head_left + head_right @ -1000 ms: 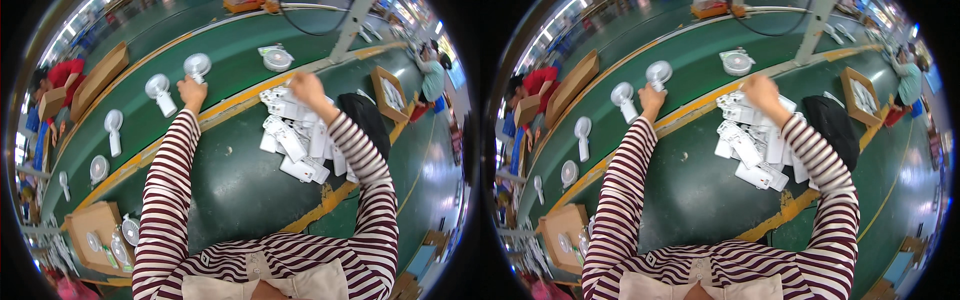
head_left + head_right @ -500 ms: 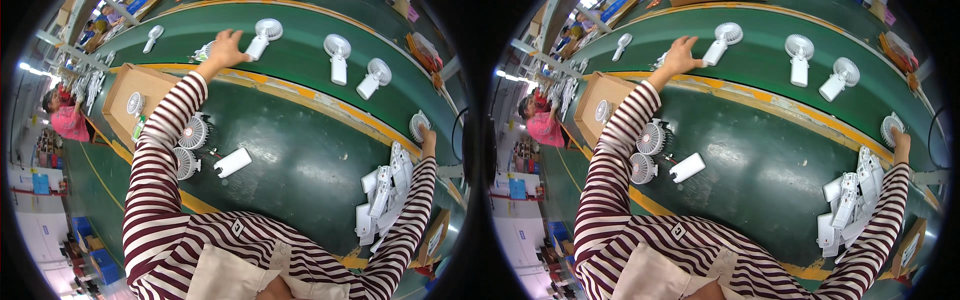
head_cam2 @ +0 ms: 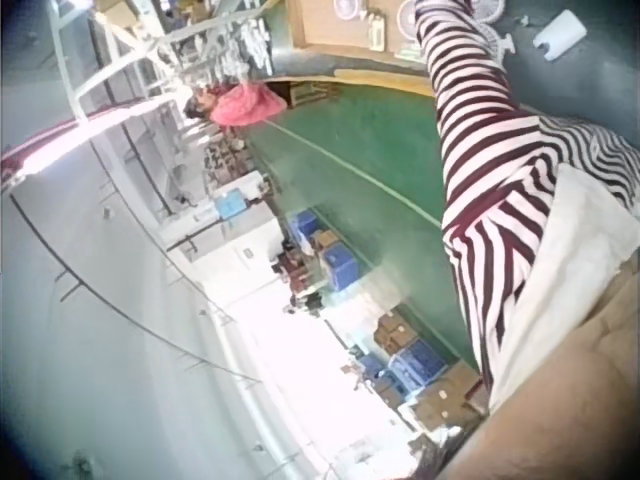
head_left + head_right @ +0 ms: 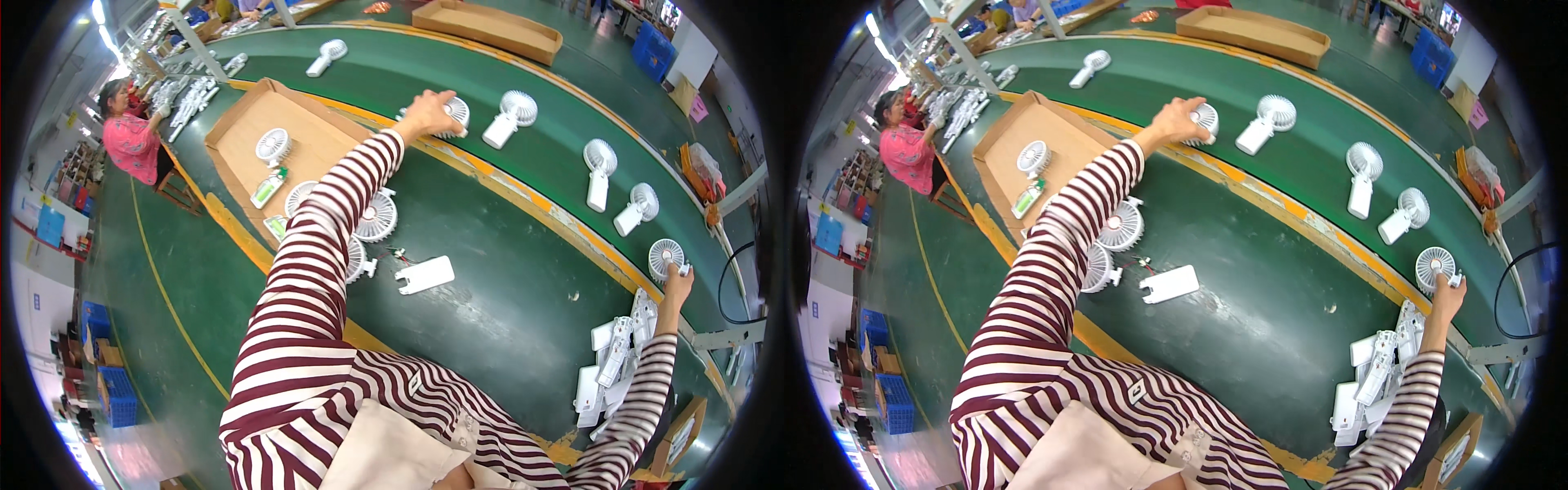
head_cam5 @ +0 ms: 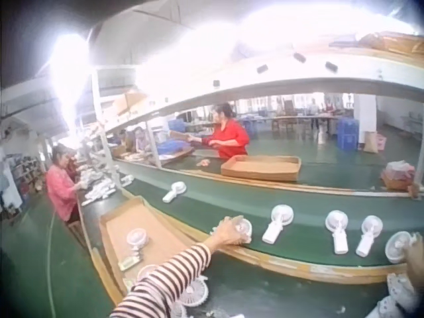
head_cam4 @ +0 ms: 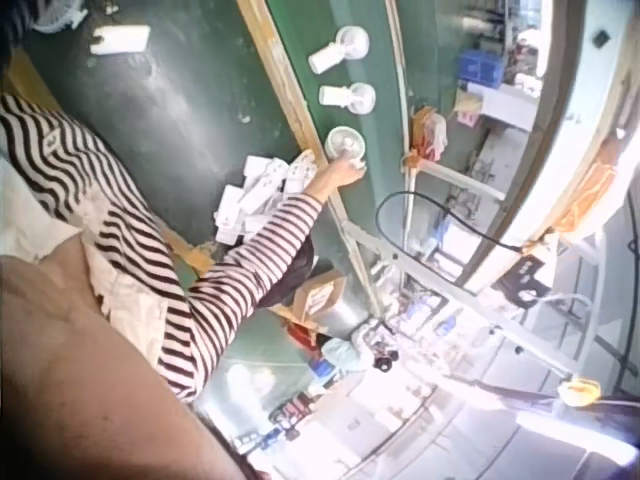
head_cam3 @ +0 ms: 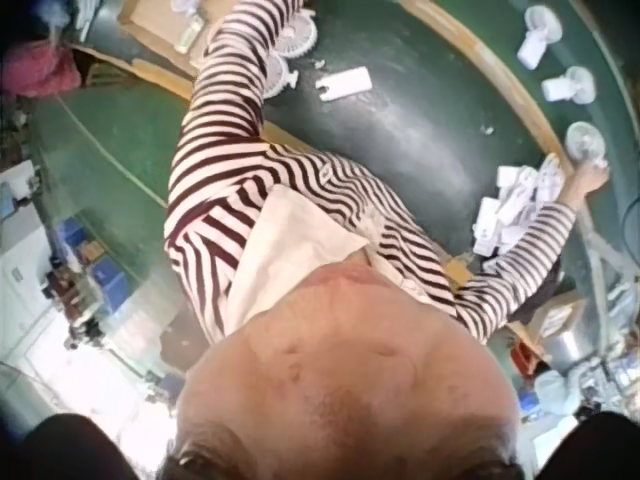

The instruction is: The person assembles portable electric fans by inserting fan heads, circuit boards, and batteries into handle casings, snapping the handle covers closed by hand, and placing completed fans onto the conveyor belt. The person also packs plastic casing pieces into a cardboard box.

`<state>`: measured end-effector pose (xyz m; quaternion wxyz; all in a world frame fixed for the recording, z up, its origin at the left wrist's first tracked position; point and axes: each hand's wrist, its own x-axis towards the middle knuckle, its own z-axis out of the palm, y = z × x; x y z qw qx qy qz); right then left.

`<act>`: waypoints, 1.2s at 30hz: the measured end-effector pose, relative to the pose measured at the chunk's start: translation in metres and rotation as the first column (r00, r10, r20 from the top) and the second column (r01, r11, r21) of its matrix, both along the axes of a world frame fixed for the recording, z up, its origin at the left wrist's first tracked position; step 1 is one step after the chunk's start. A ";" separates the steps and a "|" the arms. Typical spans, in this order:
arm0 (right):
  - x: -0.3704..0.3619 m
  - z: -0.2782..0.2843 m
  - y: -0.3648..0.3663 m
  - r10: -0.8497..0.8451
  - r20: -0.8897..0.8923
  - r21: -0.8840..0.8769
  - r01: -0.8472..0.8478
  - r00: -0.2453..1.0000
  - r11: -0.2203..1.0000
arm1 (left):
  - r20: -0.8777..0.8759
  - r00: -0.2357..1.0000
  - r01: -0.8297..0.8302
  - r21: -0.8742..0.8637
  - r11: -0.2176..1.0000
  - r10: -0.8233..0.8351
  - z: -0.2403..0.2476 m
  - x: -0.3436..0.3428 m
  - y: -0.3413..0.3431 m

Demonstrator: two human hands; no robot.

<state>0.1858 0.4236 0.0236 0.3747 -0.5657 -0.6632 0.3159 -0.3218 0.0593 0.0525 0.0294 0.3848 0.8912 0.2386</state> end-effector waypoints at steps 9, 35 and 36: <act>-0.020 0.058 -0.215 0.449 -0.473 0.083 -0.469 0.758 0.879 | 0.027 0.933 0.343 0.222 0.913 -0.358 0.040 0.115 -0.101; 0.035 -0.005 -0.354 0.523 0.626 0.305 -0.799 0.578 0.518 | 0.324 0.791 0.338 0.476 0.812 -0.519 -0.029 0.294 -0.099; 0.040 -0.008 -0.353 0.571 0.549 0.338 -0.787 0.611 0.516 | 0.332 0.776 0.352 0.476 0.806 -0.536 -0.028 0.297 -0.091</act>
